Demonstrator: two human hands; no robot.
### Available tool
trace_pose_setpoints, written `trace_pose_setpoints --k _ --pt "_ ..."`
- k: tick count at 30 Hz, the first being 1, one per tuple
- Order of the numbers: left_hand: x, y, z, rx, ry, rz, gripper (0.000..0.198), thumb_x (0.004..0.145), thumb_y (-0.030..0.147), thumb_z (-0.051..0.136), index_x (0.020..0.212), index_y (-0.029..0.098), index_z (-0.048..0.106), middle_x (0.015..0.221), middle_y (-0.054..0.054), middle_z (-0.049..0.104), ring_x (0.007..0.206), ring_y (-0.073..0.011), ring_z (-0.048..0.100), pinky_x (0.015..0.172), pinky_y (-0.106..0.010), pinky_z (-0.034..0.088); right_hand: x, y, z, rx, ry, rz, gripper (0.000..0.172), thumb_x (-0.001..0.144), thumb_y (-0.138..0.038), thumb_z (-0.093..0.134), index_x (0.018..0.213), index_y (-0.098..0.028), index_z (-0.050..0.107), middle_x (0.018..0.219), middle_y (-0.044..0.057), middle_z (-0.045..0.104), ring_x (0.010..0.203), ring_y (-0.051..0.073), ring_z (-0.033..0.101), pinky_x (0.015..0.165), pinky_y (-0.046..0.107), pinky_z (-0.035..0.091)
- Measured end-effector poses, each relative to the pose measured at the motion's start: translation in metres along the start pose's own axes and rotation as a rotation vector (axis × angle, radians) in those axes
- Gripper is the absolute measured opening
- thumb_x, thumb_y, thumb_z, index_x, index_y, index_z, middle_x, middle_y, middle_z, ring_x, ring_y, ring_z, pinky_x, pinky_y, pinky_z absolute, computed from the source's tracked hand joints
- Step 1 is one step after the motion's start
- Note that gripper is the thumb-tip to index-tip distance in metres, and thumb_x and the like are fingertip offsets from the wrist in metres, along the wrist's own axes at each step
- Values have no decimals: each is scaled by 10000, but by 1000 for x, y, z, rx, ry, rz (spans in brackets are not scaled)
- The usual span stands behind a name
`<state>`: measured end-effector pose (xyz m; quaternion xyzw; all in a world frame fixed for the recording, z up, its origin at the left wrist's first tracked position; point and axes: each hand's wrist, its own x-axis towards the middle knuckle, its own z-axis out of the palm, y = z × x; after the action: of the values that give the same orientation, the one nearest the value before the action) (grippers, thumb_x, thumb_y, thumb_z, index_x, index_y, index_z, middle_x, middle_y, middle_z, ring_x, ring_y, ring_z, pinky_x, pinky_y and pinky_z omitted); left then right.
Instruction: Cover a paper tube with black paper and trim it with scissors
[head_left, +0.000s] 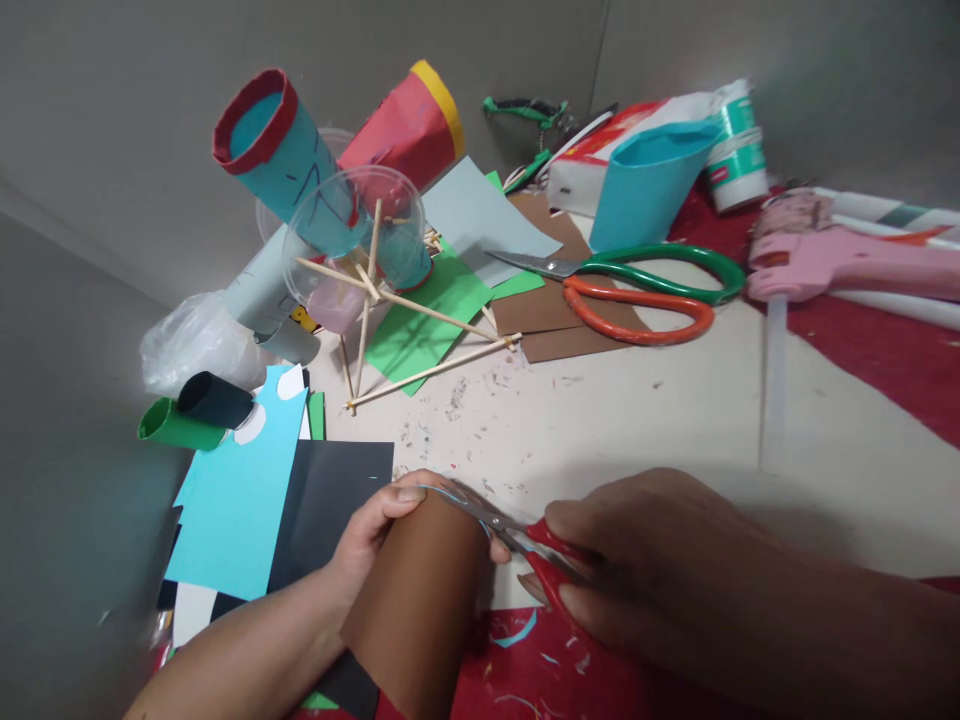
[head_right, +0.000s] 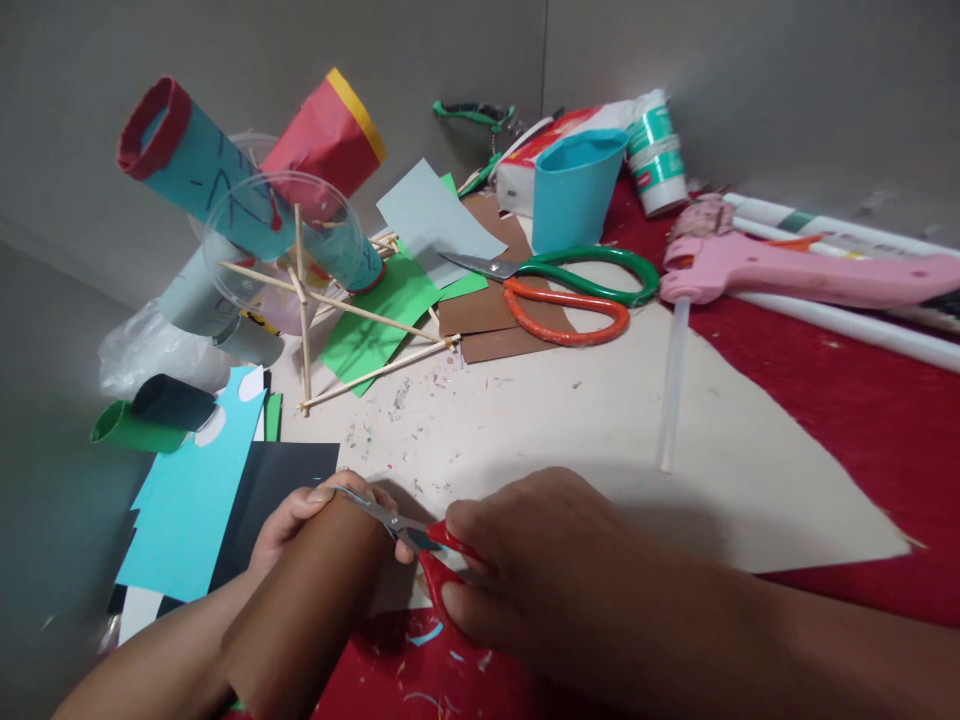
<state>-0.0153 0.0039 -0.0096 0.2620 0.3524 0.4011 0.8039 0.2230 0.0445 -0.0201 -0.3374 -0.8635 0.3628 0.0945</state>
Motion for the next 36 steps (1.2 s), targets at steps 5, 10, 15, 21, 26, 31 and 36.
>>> trace_pose_setpoints --k 5,10,15,21,26,31,36 --pt "1 1 2 -2 3 12 295 868 417 566 963 173 702 916 -166 782 910 -281 715 840 -350 480 0 0 -1 -30 -1 10 216 795 -204 540 592 -205 466 489 -53 486 466 95 310 484 272 192" --pt "2 5 7 -16 -9 -14 270 863 409 584 940 181 707 913 -152 787 827 -257 722 767 -312 492 2 -1 -2 -41 -33 48 252 825 -229 530 584 -203 462 503 -30 512 482 105 323 497 281 200" --pt "1 7 6 -70 -24 -92 336 854 443 606 955 147 728 943 -171 782 736 -218 709 616 -252 513 3 3 2 12 30 40 250 797 -211 566 583 -205 436 495 -34 497 476 106 328 490 280 206" --pt "4 4 -4 -189 -70 -123 423 886 478 566 1058 116 701 982 -166 755 835 -240 703 631 -284 568 5 4 -1 37 55 19 249 780 -209 578 587 -208 421 504 -34 517 472 102 353 482 272 217" --pt "4 8 -11 -267 -39 -180 430 877 489 622 1091 121 686 1026 -165 746 884 -261 711 688 -306 561 3 3 0 -9 61 12 251 779 -206 577 595 -207 405 505 -50 483 484 99 315 488 274 202" --pt "4 15 -15 -310 -90 -231 446 893 539 620 1115 157 685 1059 -163 762 793 -242 745 686 -278 533 1 0 -1 -46 41 37 240 777 -203 587 609 -210 416 530 -30 507 496 114 337 505 290 203" --pt "5 21 -14 -313 -119 -231 410 903 508 628 1106 156 683 1047 -158 764 799 -228 744 690 -261 516 3 -2 -2 -62 25 57 232 816 -245 564 624 -212 438 544 -21 525 510 120 339 514 287 204"
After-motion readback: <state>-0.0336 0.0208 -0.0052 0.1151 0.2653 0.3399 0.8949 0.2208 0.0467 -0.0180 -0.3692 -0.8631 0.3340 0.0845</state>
